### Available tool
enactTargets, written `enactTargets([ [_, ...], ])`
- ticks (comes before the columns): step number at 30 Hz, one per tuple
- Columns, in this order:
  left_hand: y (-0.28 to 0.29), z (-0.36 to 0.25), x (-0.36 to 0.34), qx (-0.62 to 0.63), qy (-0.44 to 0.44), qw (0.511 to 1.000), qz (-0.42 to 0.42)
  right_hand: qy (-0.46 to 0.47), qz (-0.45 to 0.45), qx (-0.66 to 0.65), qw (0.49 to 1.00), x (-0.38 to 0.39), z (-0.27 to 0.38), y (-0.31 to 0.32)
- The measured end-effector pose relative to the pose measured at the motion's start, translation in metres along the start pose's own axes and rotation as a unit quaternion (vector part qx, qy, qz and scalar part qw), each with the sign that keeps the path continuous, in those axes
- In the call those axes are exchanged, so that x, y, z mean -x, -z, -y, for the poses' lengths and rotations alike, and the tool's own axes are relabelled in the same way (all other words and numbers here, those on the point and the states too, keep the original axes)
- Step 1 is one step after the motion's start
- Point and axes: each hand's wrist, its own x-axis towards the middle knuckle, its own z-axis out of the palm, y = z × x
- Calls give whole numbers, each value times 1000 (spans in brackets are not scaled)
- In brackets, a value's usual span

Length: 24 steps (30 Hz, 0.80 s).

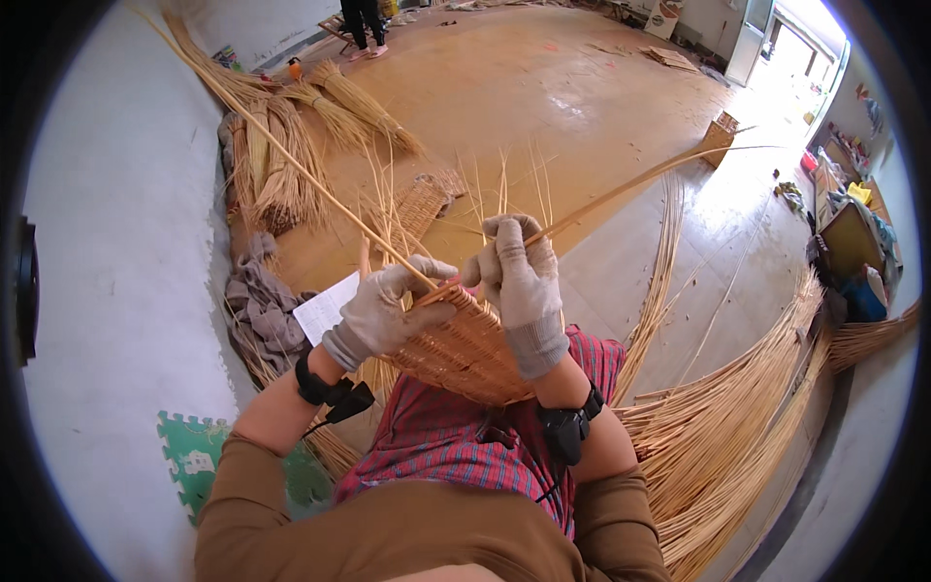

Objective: Weaving a wicker basket using long thin reeds.

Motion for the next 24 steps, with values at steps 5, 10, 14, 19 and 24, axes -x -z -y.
enactTargets([
  [5, -6, 4, -1, -25, -56, 997, -53, 45, 47, -18, 998, -2, -1, -7],
  [10, -10, -3, -3, -35, -36, 997, -65, 45, 4, -23, 999, -3, -3, -12],
  [14, -12, -3, -4, 25, -18, 998, -46, 44, 28, -10, 999, 3, 1, -9],
  [19, -13, -2, -1, 74, 60, 995, -29, 39, 67, -25, 997, 7, 6, -7],
  [24, -12, -5, -1, 63, 37, 997, -30, -5, 53, -35, 998, 8, 7, -5],
])
